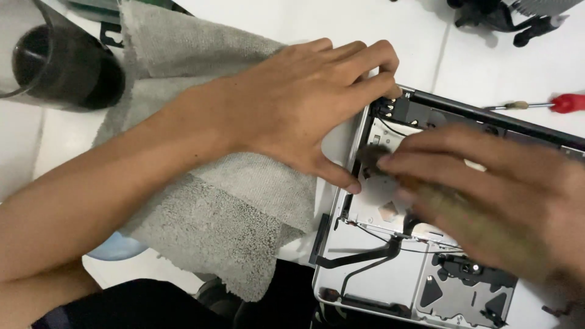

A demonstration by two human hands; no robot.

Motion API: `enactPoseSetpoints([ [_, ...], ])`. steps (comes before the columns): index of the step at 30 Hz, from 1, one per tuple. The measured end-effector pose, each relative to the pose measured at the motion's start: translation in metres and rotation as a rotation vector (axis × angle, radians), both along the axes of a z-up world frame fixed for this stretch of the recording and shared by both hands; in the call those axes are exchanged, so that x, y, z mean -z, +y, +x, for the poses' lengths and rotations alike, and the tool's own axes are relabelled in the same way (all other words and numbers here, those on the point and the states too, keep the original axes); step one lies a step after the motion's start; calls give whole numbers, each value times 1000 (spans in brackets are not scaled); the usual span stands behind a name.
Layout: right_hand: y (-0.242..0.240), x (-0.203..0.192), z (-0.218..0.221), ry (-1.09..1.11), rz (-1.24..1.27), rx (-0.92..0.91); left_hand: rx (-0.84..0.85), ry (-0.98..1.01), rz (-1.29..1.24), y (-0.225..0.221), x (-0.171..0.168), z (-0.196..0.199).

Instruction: Cleaning the internal components of a laptop using a brush and managing internal wiring.

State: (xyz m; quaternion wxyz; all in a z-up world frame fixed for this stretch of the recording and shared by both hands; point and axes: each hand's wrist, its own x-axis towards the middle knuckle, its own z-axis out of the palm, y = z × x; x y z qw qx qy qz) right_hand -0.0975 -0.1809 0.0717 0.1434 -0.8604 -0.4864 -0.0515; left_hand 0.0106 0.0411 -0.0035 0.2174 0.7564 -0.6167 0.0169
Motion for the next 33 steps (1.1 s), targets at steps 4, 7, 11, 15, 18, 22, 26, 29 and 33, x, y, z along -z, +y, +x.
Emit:
enactPoseSetpoints([
  [4,-6,5,-16,419,47,340,49,39,-12,5,1,2],
  [7,-13,16,-23,263,-32,266,84,15,-13,6,1,4],
  [11,-1,0,-18,234,44,47,79,10,-16,5,3,6],
  [15,-5,0,-17,282,79,38,54,75,40,2,-3,4],
  [18,-36,5,-28,549,5,386,76,40,6,3,4,7],
  [22,-221,170,-57,878,-309,720,71,25,6,4,10,7],
  [26,-262,193,-12,831,-262,1267,96,-39,-66,7,10,7],
  [29,-266,158,-8,709,-174,1308,101,-24,-59,6,8,7],
  [33,-201,93,-21,593,-23,1129,70,36,61,-3,3,7],
])
